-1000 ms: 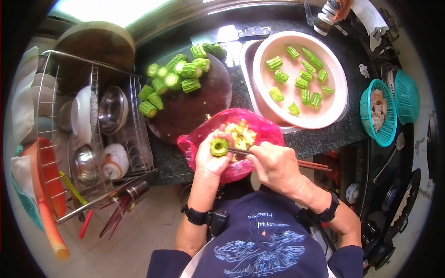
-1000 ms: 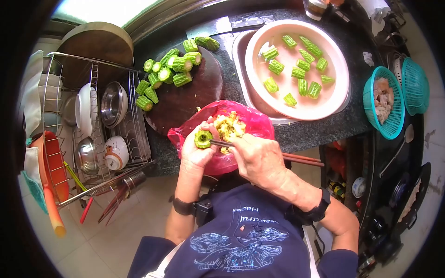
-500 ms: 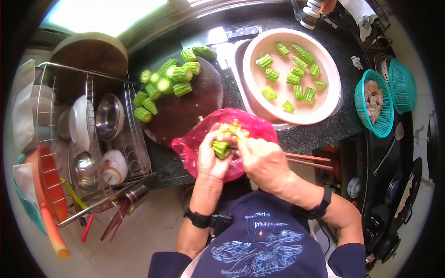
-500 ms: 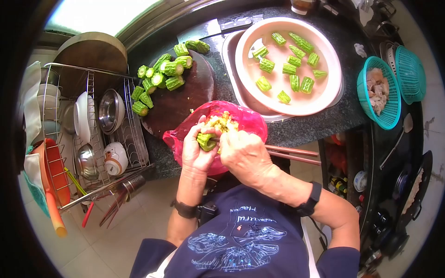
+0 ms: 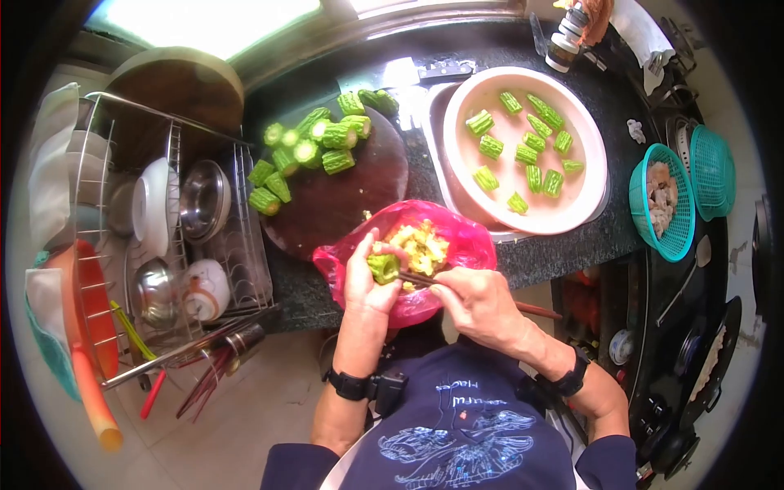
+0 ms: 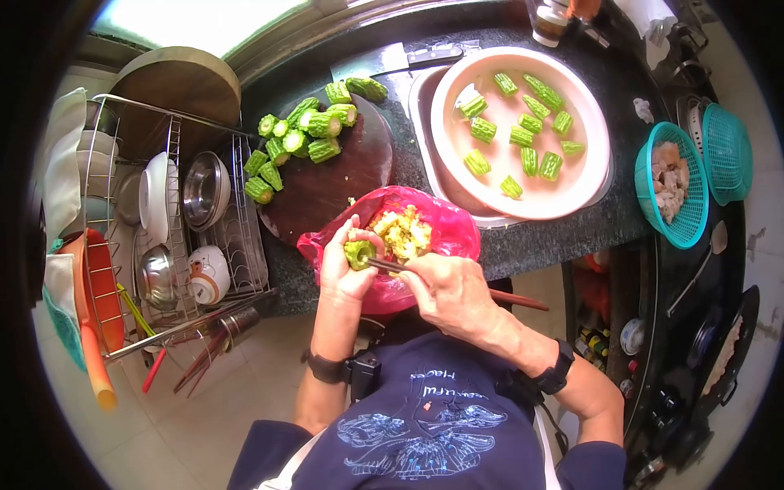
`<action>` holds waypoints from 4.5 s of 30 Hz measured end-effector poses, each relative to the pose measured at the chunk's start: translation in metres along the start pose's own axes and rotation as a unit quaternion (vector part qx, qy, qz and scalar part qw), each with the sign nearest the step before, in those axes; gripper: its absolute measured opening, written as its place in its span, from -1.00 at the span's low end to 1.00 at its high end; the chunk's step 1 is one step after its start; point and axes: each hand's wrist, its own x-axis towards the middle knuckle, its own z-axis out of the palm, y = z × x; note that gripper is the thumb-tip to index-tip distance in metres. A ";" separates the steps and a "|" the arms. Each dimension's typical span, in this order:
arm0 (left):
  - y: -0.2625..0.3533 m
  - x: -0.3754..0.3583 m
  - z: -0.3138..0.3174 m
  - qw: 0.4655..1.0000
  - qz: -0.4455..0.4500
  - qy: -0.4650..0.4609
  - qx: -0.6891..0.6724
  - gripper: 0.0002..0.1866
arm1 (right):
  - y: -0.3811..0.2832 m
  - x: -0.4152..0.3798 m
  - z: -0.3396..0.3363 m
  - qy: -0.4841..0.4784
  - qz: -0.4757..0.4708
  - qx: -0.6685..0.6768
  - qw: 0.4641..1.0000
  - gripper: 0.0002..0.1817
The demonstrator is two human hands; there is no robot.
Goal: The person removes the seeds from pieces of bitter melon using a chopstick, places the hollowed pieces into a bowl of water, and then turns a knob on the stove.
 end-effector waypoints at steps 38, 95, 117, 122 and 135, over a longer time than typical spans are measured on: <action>-0.025 -0.004 -0.003 0.859 0.241 -0.064 0.447 -0.87 | 0.006 0.033 -0.008 -0.038 0.097 -0.031 0.994 -0.64; 0.074 0.053 0.070 0.204 0.613 0.027 0.763 -0.54 | 0.041 0.010 -0.089 0.068 0.173 -0.133 0.974 -0.77; 0.049 -0.014 0.055 0.837 0.298 -0.113 0.444 -0.59 | 0.029 0.031 -0.040 0.053 0.042 -0.143 0.987 -0.82; 0.020 -0.006 0.017 0.985 -0.056 -0.146 0.072 -0.68 | 0.011 0.031 -0.025 0.045 -0.025 -0.133 0.990 -0.80; -0.027 0.006 -0.008 0.996 -0.041 -0.058 -0.048 -0.55 | -0.002 0.006 -0.003 0.003 -0.027 -0.214 0.976 -0.82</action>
